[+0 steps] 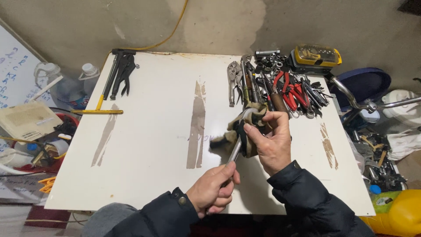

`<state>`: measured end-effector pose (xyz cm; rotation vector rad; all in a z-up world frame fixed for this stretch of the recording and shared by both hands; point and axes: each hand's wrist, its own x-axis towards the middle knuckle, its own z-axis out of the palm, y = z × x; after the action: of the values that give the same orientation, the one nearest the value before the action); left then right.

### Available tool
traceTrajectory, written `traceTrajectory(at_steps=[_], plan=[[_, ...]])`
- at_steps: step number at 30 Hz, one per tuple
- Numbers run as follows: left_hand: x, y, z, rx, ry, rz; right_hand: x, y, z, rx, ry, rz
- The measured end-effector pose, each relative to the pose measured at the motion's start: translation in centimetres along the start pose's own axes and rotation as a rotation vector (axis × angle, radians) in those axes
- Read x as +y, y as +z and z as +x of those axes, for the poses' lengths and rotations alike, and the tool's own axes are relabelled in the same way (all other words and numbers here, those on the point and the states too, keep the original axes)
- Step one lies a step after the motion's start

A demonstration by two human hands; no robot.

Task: Using a ratchet wrench to adjust a mechanical component held in a cloth on a workbench

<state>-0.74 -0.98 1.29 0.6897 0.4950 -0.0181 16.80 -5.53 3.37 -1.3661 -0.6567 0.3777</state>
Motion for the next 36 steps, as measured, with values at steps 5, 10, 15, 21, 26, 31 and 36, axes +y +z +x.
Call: traceTrajectory(at_steps=[5, 10, 15, 21, 26, 31, 36], plan=[[0.8, 0.4, -0.6, 0.073, -0.066, 0.023, -0.3, -1.7, 1.2, -0.112, 0.077, -0.123], [1.2, 1.1, -0.9, 0.265, -0.102, 0.182, 1.6, -3.4, 2.1, -0.178, 0.172, -0.216], [1.3, 0.4, -0.8, 0.441, 0.081, 0.977, 1.5, -4.8, 3.0, -0.155, 0.366, 0.236], [2.4, -0.8, -0.3, 0.421, 0.120, 1.062, 0.5, -5.3, 2.9, -0.141, 0.399, 0.253], [3.4, -1.0, -0.6, 0.385, 0.126, 1.294, -1.5, -5.9, 2.7, -0.235, 0.432, 0.181], [2.9, -1.7, -0.5, 0.628, 0.287, 1.599, -1.4, -5.6, 1.4, -0.262, 0.450, 0.080], [5.0, -2.6, -2.1, 0.648, 0.670, 1.759, -1.9, -5.3, 0.3, -0.286, 0.353, -0.170]])
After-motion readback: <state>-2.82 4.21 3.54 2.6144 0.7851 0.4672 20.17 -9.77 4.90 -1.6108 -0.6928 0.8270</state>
